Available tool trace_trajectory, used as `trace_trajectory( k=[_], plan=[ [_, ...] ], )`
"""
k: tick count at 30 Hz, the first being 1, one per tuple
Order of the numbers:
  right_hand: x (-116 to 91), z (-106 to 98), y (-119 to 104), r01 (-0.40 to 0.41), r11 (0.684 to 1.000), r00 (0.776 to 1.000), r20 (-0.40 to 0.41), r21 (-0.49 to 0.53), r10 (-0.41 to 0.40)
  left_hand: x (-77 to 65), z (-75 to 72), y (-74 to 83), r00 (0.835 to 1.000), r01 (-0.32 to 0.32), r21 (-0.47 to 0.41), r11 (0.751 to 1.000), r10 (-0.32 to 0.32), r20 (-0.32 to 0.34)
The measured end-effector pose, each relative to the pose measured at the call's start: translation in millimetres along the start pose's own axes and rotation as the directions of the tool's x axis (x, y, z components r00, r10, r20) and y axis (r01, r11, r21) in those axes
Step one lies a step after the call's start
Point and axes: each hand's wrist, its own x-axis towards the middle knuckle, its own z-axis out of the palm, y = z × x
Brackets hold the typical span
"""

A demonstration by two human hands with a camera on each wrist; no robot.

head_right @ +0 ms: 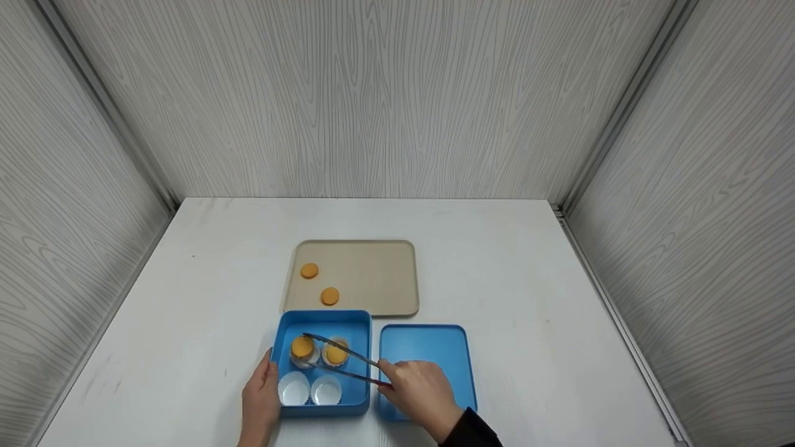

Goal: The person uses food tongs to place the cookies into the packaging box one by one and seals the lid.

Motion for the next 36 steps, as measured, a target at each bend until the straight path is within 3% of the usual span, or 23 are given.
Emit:
trace_trajectory(
  k=[14,24,36],
  plan=[
    [-2,-3,2,0.004,1.000,1.000,-0.011,0.020,-0.004,2.3,-0.2,1.2,1.000,0.013,0.007,1.000,-0.013,0.016],
    [0,-8,4,-0.053,0.998,0.999,0.010,0.028,0.052,0.7,0.0,0.0,0.999,-0.046,-0.037,0.998,0.046,-0.014],
    [6,-11,15,-0.058,0.998,0.991,-0.125,-0.022,0.055,0.2,0.1,0.6,1.000,-0.007,-0.018,1.000,0.008,0.006]
  ],
)
